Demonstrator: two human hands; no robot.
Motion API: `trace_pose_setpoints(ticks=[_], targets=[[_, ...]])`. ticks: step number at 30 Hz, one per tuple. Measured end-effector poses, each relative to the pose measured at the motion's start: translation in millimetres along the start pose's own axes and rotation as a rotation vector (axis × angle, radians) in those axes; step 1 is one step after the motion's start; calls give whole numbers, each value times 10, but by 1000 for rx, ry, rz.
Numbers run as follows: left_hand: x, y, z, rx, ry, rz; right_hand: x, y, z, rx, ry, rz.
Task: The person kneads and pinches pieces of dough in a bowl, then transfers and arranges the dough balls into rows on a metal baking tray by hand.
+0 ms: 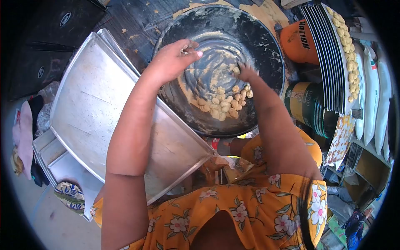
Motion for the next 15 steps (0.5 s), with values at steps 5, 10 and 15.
trace_pose_setpoints(ticks=[5, 10, 15], targets=[[-60, -66, 137, -43, -32, 37, 1283, -1140, 729, -200, -303, -244], [-8, -35, 98, -64, -4, 66, 1611, -1019, 1685, -451, 516, -106], [8, -44, 87, -101, -23, 48, 1099, -380, 221, -53, -11, -93]])
Point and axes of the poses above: each hand's wrist, its own x-axis away from the middle knuckle, its own y-axis out of the back of the hand, z = x × y, the point moved 4 cm from there along -x, towards the middle knuckle, and after that the axes turned 13 degrees about -z, right-handed, at the moved point
